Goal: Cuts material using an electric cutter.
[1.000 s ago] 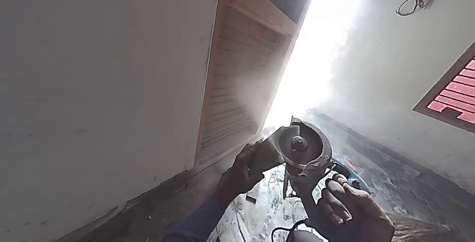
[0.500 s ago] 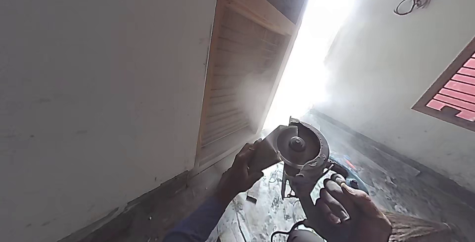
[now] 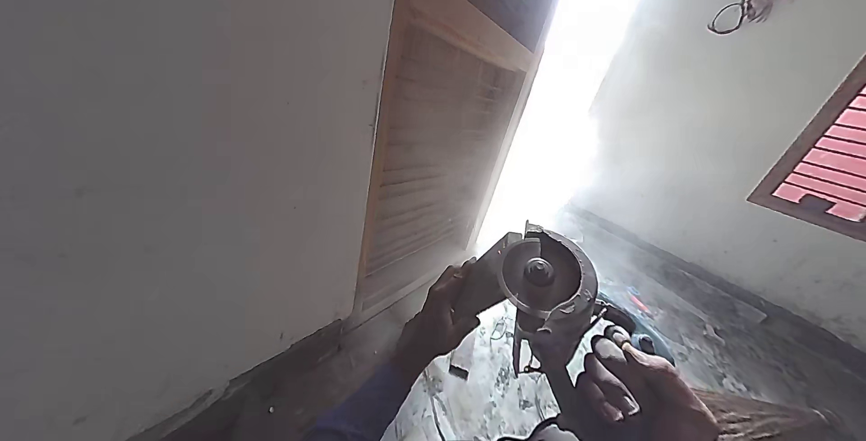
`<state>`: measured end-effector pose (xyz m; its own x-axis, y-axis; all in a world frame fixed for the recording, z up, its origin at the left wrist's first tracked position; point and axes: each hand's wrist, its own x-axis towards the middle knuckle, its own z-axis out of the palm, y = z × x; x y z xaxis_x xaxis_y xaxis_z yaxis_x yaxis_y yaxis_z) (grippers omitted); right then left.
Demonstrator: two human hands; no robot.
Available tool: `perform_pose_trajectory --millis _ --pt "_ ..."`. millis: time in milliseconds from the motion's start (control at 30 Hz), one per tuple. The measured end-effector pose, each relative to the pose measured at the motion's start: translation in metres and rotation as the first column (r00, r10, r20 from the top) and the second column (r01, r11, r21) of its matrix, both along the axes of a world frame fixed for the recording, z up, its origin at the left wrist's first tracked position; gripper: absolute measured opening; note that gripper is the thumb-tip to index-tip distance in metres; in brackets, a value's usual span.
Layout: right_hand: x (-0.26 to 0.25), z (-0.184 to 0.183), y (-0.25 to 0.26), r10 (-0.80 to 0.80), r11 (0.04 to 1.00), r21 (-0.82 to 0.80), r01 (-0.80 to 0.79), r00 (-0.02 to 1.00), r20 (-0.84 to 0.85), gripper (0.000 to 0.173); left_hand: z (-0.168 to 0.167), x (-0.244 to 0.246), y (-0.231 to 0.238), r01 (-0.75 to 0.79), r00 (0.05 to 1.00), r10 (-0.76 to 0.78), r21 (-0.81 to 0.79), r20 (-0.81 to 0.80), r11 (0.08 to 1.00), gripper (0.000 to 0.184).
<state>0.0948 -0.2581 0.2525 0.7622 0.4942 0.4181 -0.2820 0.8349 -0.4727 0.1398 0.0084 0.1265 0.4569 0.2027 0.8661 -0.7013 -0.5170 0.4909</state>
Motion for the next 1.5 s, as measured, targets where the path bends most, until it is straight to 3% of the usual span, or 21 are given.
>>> perform_pose_trajectory --millis 667,833,1333,1500 --pt "0.016 0.016 0.001 -0.034 0.999 -0.029 0.035 0.999 0.024 0.014 0.000 0.004 0.000 -0.011 1.000 0.011 -0.001 0.007 1.000 0.076" --pt "0.023 0.022 0.009 -0.127 0.989 -0.072 0.128 0.992 0.022 0.014 -0.002 0.000 0.003 -0.014 1.000 0.014 0.008 -0.009 1.000 0.078" --pt "0.042 0.037 0.022 -0.200 0.978 -0.073 0.198 0.980 -0.020 0.018 -0.003 -0.006 0.003 -0.052 0.998 0.053 0.019 -0.046 0.998 0.075" --pt "0.052 0.048 0.029 -0.287 0.952 -0.106 0.288 0.958 0.026 0.028 -0.006 -0.008 0.004 -0.044 0.999 0.045 0.038 -0.024 0.998 0.070"
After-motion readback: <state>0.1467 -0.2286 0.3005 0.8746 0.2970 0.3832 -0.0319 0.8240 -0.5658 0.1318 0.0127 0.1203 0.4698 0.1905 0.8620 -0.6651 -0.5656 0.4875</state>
